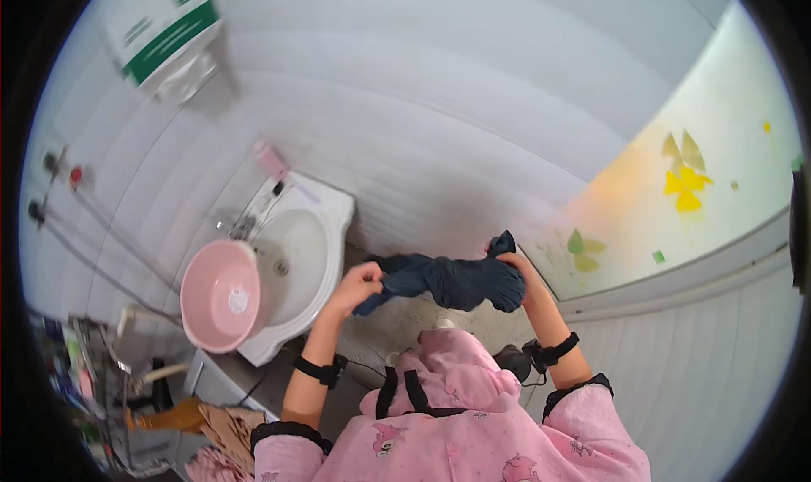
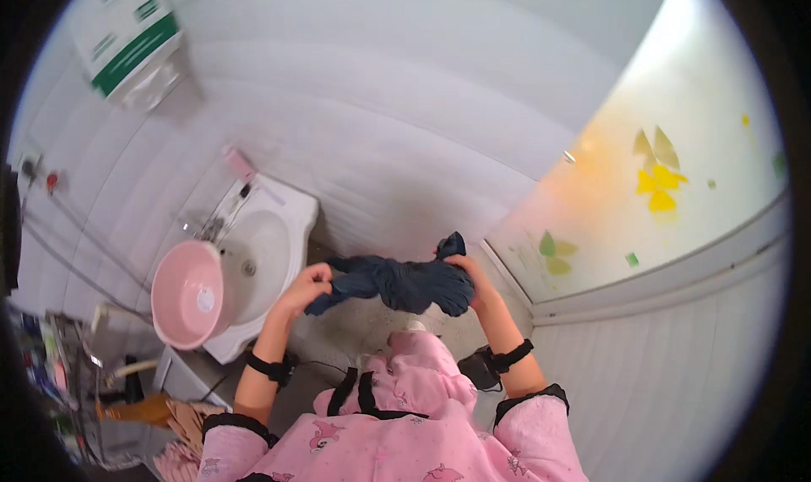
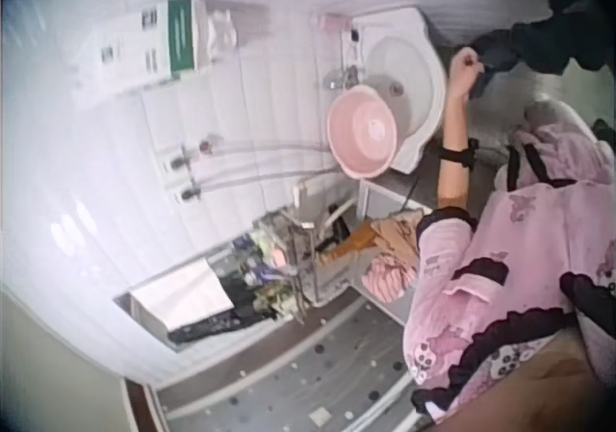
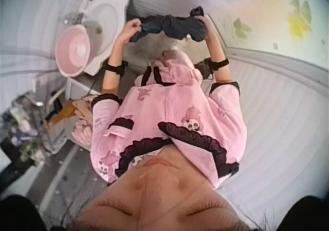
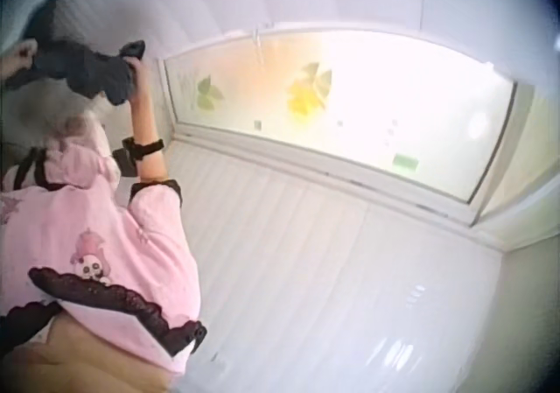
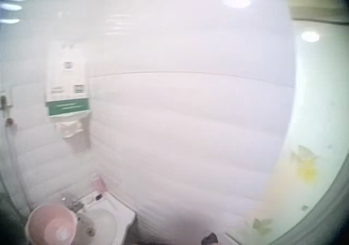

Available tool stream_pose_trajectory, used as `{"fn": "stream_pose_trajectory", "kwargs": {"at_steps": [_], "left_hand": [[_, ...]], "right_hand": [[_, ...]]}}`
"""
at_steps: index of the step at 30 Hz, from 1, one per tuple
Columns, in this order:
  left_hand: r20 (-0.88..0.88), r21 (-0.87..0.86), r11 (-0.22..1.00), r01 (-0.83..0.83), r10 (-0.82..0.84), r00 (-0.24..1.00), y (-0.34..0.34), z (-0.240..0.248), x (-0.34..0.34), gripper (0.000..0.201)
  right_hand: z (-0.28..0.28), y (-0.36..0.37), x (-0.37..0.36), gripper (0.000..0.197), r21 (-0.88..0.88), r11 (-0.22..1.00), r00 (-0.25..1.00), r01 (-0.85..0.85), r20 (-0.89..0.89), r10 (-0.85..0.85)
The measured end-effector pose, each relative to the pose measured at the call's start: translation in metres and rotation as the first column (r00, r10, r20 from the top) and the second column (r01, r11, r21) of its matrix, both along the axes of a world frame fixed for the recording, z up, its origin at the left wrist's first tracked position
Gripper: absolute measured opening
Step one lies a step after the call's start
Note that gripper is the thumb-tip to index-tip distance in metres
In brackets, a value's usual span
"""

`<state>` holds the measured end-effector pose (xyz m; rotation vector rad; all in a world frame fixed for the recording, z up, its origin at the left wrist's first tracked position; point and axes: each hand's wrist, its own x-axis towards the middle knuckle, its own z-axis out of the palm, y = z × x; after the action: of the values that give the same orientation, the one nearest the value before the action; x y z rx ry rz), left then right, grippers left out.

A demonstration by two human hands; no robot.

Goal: Hand washing a blue shirt in a pink basin and rinsing it in a sink.

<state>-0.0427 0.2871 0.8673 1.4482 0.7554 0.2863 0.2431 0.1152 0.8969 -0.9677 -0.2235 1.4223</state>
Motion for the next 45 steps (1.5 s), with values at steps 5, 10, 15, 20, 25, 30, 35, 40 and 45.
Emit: {"fn": "stream_pose_trajectory", "kwargs": {"at_steps": [5,10,15,20,25,30,35,40,45], "left_hand": [[-0.206,0.074,0.793,0.605,-0.581,0.787,-0.044,-0.059,0.104,0.012],[-0.061,0.28,0.761,0.584,-0.594,0.802,-0.118,-0.096,0.212,0.045],[-0.026,0.63,0.669,0.394,-0.489,0.872,-0.172,-0.058,0.355,0.073],[0.047,0.329,0.871,0.364,-0.4,0.915,-0.186,-0.067,0.484,0.044],[0.071,0.275,0.897,0.347,-0.379,0.923,-0.18,-0.05,0.581,0.032],[0.141,0.32,0.895,0.311,-0.37,0.918,-0.17,-0.039,0.659,0.028],[0.324,-0.037,0.943,0.332,-0.303,0.896,-0.166,-0.064,0.72,0.032],[0.199,0.113,0.915,0.387,-0.402,0.894,-0.144,-0.09,0.761,0.032],[0.255,0.199,0.846,0.494,-0.532,0.808,-0.123,-0.111,0.809,0.033]], "right_hand": [[-0.007,-0.066,0.08,0.027,-0.107,0.991,0.986,0.081,0.152,-0.065],[-0.058,-0.107,0.144,0.026,-0.089,0.951,0.951,0.296,0.125,-0.285],[-0.094,-0.123,0.212,0.021,-0.165,0.889,0.904,0.428,0.07,-0.422],[-0.085,-0.137,0.308,0.027,-0.071,0.874,0.877,0.48,0.008,-0.481],[-0.065,-0.139,0.406,0.021,0.029,0.846,0.845,0.532,0.054,-0.532],[-0.065,-0.135,0.462,0.024,0.138,0.805,0.809,0.577,0.039,-0.587],[-0.076,-0.146,0.497,0.024,0.004,0.858,0.845,0.513,0.172,-0.506],[-0.072,-0.134,0.519,0.028,0.019,0.826,0.809,0.563,0.19,-0.556],[-0.064,-0.106,0.535,0.032,0.031,0.749,0.719,0.662,0.254,-0.647]]}}
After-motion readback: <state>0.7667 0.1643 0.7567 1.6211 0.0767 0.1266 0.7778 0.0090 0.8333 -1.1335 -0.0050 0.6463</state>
